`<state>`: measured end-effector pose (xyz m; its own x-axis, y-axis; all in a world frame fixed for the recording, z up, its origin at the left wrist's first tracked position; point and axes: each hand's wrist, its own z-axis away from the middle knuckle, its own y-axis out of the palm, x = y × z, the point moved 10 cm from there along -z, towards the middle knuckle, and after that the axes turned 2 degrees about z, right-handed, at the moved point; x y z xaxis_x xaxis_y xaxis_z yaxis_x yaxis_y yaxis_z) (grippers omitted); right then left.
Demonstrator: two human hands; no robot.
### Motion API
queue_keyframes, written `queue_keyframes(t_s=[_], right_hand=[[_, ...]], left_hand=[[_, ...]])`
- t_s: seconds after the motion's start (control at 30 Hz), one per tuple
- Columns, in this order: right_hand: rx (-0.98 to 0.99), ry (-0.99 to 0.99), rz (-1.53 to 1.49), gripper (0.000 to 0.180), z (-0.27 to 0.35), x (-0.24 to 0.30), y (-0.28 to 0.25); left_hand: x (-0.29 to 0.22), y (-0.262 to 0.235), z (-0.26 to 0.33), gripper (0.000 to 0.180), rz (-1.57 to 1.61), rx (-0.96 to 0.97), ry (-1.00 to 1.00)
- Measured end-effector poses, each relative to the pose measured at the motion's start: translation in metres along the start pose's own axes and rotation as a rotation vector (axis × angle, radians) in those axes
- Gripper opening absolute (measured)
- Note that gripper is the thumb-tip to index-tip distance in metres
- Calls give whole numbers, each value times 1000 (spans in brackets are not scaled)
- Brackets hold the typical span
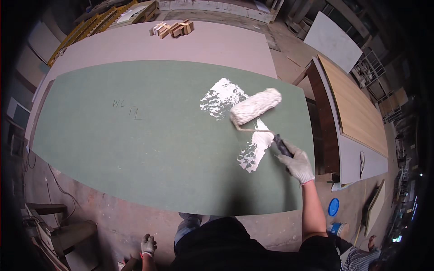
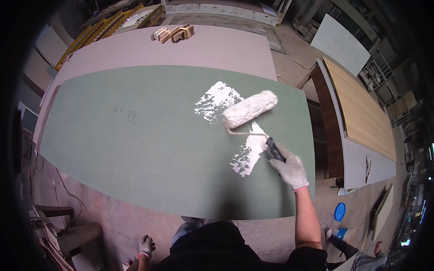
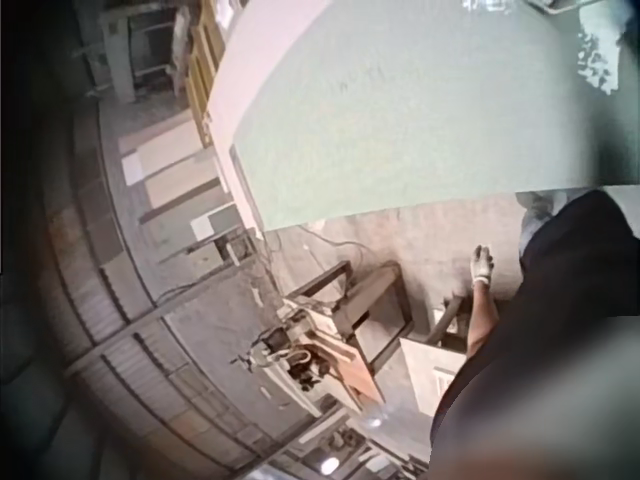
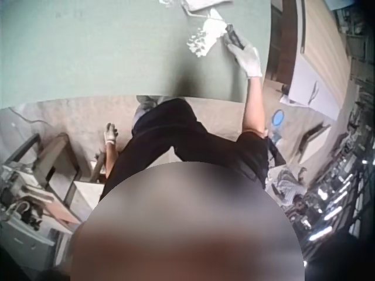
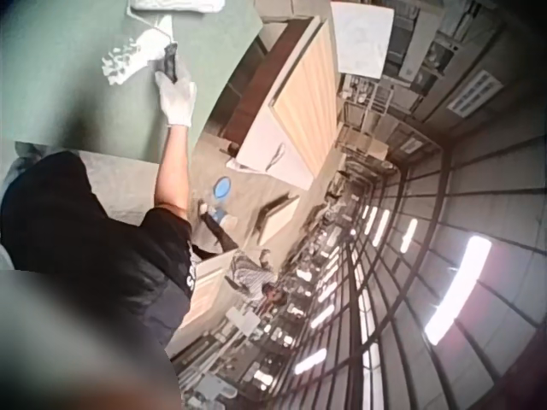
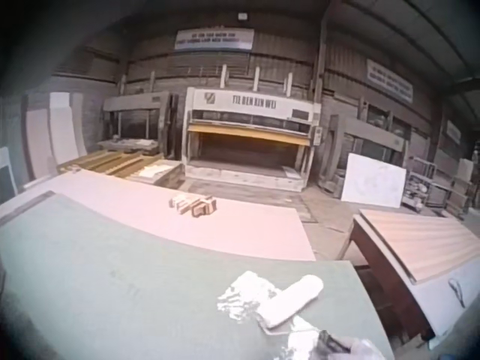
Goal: Applying a white liquid coating to a large green board using a paint roller on a workshop table.
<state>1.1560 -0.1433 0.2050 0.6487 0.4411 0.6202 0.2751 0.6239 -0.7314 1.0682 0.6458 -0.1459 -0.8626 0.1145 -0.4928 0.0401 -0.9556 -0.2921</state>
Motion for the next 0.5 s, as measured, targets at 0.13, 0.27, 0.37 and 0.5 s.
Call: queue_keyframes(t_s=[0.13,0.27,0.37,0.5], right_hand=[[-92,95,-111,70,-25,-24,-31],[-153,127,-89,68,-47,-45,-48],[-159,153,-46,67,-38,-63,-55],[-104,200,-217,61,23,-85,-44]], left_hand=[[-7,-4,-12,57,-26,9,-11],[-33,10,-20,58,-63,71,69],[-47,26,-18,58,-95,97,125],[-46,37,-17,56,-57,92,106]])
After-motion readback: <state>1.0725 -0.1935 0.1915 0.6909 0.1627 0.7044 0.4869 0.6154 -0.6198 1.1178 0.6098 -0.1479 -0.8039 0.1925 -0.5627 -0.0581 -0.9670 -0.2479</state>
